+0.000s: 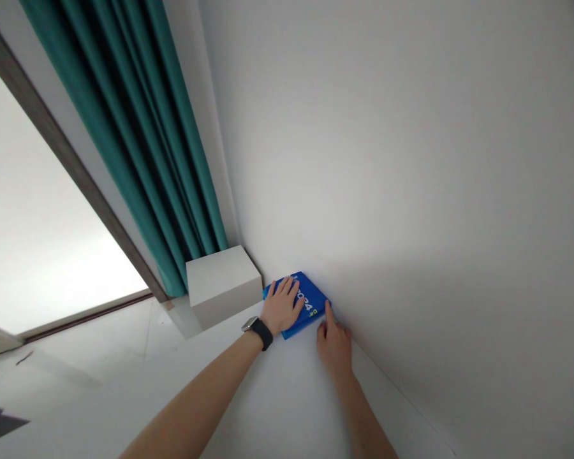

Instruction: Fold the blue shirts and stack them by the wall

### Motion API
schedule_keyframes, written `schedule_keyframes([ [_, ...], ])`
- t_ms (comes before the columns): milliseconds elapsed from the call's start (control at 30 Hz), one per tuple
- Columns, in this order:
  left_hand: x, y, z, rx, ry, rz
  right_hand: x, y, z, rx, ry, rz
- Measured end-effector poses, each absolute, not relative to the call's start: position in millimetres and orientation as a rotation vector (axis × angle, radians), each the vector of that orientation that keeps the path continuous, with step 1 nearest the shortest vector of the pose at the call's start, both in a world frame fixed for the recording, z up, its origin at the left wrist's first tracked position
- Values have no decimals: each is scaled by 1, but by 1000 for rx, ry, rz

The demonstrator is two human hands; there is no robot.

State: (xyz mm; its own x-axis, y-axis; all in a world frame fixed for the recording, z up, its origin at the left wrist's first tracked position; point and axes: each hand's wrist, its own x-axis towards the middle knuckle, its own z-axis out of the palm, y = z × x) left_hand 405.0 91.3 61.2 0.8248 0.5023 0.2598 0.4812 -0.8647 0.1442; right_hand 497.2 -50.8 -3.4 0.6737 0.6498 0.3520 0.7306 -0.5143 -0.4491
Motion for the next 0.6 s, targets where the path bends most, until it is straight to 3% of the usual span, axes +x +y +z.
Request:
schedule_keyframes([
  [367, 350, 115, 40, 2886, 900, 443, 503, -50, -4, -2031, -1022, -231],
  [600, 361, 99, 46, 2931, 583, 576, 495, -47, -2, -1761, -1352, -355],
])
